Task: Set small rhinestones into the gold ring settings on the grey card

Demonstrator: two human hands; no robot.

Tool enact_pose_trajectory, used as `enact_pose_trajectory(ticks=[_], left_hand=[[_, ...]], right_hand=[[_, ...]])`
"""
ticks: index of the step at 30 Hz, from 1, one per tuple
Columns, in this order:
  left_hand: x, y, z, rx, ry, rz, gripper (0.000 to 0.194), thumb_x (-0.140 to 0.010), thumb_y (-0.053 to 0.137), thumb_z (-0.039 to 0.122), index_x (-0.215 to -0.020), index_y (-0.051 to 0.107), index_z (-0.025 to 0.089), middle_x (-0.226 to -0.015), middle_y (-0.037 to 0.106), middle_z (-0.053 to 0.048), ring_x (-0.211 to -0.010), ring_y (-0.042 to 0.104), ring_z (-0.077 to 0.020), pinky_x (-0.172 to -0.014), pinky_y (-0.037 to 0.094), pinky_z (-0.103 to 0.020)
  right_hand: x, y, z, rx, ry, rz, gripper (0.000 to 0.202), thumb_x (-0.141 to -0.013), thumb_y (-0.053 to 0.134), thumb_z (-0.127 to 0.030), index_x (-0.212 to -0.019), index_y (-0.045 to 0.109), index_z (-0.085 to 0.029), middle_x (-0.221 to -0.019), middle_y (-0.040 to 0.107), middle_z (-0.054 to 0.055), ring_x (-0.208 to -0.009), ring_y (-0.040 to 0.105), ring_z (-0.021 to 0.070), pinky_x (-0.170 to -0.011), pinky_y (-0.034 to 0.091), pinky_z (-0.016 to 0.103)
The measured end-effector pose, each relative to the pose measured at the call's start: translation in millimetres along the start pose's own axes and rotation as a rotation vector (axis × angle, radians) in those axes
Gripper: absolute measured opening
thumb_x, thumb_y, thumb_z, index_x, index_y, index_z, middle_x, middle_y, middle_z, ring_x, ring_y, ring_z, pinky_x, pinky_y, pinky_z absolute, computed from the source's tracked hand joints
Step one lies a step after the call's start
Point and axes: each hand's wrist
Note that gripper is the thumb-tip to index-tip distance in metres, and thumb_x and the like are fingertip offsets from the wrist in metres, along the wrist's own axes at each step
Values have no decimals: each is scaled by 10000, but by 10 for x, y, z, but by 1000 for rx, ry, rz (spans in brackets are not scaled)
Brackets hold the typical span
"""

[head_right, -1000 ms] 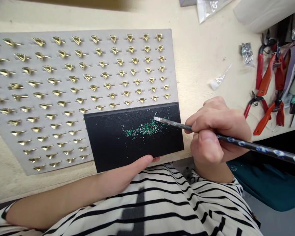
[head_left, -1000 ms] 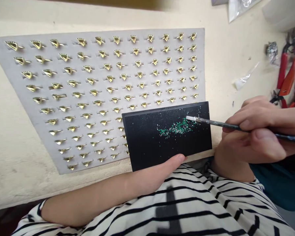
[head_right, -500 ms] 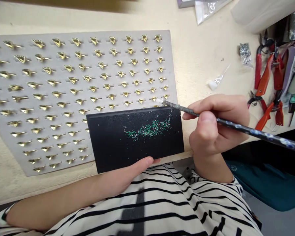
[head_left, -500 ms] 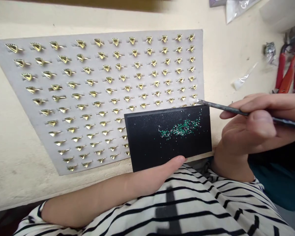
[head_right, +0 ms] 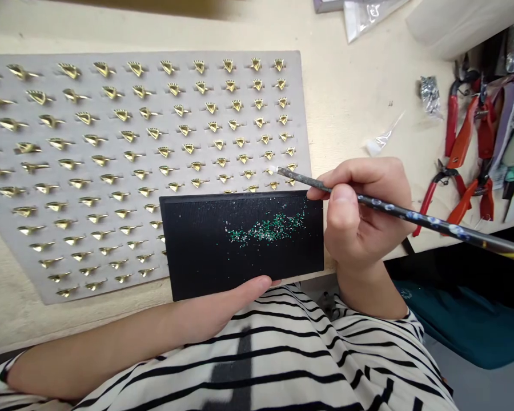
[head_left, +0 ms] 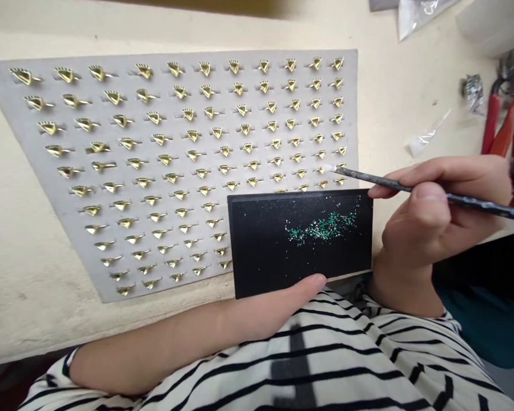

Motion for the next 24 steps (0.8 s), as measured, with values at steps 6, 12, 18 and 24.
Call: enact_pose_trajectory(ticks=[6, 12, 18, 24], left_hand=[[-4, 14, 10, 41, -47, -33, 583, -957, 390, 615, -1398, 565, 277, -1551, 475, 34, -1505, 315, -222, -1278, 129, -372], [-12, 11, -11, 35, -54, -4, 580, -946, 418, 616, -1388, 578, 276, -1549, 474, 31, -1502, 319, -240, -1278, 137, -391], [-1, 13, 16, 40, -63, -29, 576, -945, 415, 619, -1371, 596, 276, -1519, 515, 36, -1487, 351, -242, -1277, 149, -396], [5, 42, 95, 17, -75, 36, 612, -923, 453, 632, -1414, 548, 279, -1541, 476, 37, -1512, 291, -247, -1281, 133, -406]], right_hand=[[10, 50, 37, -12, 8, 25, 155, -781, 522, -190, -704, 656, -182, -557, 486, -21, -461, 461, 60, -430, 443, 288], [-7, 48, 24, -62, 0, 8, 182, -768, 509, -140, -719, 684, -151, -595, 556, -12, -498, 529, 52, -436, 425, 244], [7, 44, -22, -12, 51, 14, 201, -811, 486, -154, -703, 655, -159, -619, 521, -25, -503, 478, 11, -470, 409, 216], [8, 53, -45, 3, 52, -14, 186, -828, 495, -148, -719, 645, -159, -594, 540, -35, -515, 514, 25, -491, 410, 232]])
Point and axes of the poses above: each hand's wrist, its own x-axis away from the middle knuckle, its own y-axis out of the palm, z = x × y
